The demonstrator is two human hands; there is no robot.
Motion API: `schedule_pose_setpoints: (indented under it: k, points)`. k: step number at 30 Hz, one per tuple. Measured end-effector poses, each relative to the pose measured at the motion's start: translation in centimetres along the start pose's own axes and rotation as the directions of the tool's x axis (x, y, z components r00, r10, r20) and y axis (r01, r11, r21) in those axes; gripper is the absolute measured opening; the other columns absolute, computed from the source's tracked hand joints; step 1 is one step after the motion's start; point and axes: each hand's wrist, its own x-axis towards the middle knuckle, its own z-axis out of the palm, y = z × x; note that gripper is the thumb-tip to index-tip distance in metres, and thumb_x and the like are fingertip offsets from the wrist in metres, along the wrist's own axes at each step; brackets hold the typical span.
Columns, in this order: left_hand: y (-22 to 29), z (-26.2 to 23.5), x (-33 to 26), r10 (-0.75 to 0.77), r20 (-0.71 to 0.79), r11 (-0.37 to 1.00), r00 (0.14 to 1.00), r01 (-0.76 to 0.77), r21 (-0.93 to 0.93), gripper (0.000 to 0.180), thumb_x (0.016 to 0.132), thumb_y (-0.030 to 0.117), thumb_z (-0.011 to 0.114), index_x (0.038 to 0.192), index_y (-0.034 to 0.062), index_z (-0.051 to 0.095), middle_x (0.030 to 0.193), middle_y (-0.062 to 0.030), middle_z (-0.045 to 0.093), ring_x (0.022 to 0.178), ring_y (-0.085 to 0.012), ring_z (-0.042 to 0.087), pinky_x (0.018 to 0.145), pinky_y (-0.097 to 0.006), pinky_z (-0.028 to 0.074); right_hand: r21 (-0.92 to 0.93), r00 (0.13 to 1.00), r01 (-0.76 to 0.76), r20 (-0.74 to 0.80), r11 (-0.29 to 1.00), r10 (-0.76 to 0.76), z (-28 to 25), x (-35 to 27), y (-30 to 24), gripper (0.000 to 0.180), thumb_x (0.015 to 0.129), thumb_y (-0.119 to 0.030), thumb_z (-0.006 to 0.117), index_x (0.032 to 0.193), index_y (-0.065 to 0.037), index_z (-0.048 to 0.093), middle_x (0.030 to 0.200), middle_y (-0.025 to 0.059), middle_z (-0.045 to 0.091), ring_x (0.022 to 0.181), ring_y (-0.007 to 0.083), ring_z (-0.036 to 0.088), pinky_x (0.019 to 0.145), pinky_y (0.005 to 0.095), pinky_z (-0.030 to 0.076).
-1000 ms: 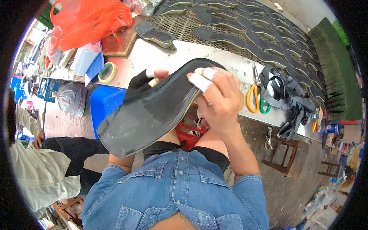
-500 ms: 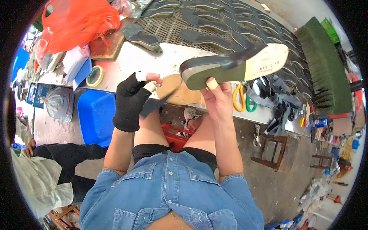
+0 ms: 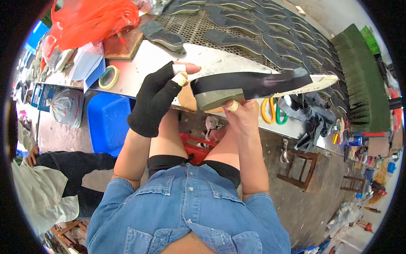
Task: Applying adhesive tape and assembling shoe components at a workshop workbench.
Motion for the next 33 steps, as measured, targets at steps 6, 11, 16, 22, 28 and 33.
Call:
schedule_pose_setpoints:
  k: [6,11,16,22,28,33]
  points:
    - [0.9,-0.8,-1.4,0.061,-0.031,0.995,0.998,-0.063,-0.080,0.042,0.077,0.015,0.072,0.115,0.0039,0.059,0.108,-0.0095,0.061,0.093,-0.0166,0.061,0.082,-0.031,0.048,-0.642,0.930,0.337,0.112,0.688,-0.351,1.4,1.8,-1.8,0.041,0.074,0.002,0.072,0.113,-0.004,0.062,0.113,0.0112,0.062,0.106,0.0231,0.059,0.091,0.0327,0.048]
    - [3.6,0.6,-3.0,0.487,-0.017,0.857,0.873,-0.473,0.206,0.055,0.067,0.029,0.083,0.110,0.0048,0.059,0.107,-0.0144,0.060,0.095,-0.0286,0.061,0.079,-0.036,0.049,-0.767,0.858,0.363,0.053,0.530,-0.511,2.2,2.3,-2.5,0.034,0.072,0.007,0.067,0.105,0.002,0.066,0.110,0.0159,0.063,0.103,0.0229,0.060,0.090,0.0313,0.046]
    - [4.2,0.3,-2.4,0.506,0.044,0.831,0.862,-0.500,0.242,0.033,0.067,0.006,0.079,0.097,0.0047,0.066,0.095,-0.0125,0.065,0.080,-0.0251,0.064,0.067,-0.032,0.051,-0.838,0.788,0.477,0.274,0.264,-0.552,2.3,2.2,-2.8,0.034,0.069,0.006,0.069,0.103,0.000,0.068,0.108,0.0148,0.064,0.102,0.0235,0.061,0.090,0.0317,0.047]
    - [2.5,0.7,-2.8,0.450,0.020,0.893,0.893,-0.450,-0.033,0.017,0.074,0.000,0.071,0.090,0.0018,0.066,0.089,-0.0119,0.066,0.082,-0.0237,0.065,0.073,-0.032,0.051,-0.854,0.792,0.471,0.300,0.220,-0.531,2.3,1.8,-2.9,0.038,0.065,0.007,0.072,0.102,-0.002,0.069,0.103,0.0120,0.067,0.103,0.0240,0.062,0.090,0.0326,0.047]
    - [2.3,1.0,-2.9,0.157,-0.119,0.927,0.980,-0.188,-0.326,0.008,0.081,-0.001,0.060,0.089,-0.0009,0.059,0.089,-0.0131,0.064,0.082,-0.0201,0.062,0.075,-0.031,0.049,-0.884,0.786,0.449,0.324,0.127,-0.526,2.9,1.8,-3.0,0.040,0.064,0.011,0.068,0.101,-0.003,0.070,0.103,0.0109,0.067,0.102,0.0250,0.062,0.088,0.0319,0.048]
    - [2.2,1.6,-2.7,0.023,-0.176,0.932,0.984,-0.085,-0.351,0.011,0.084,0.001,0.057,0.095,-0.0008,0.056,0.089,-0.0121,0.063,0.081,-0.0183,0.061,0.072,-0.029,0.048,-0.901,0.785,0.410,0.268,0.145,-0.558,3.0,1.6,-2.9,0.040,0.063,0.012,0.068,0.100,-0.004,0.071,0.103,0.0111,0.067,0.101,0.0252,0.062,0.088,0.0318,0.048]
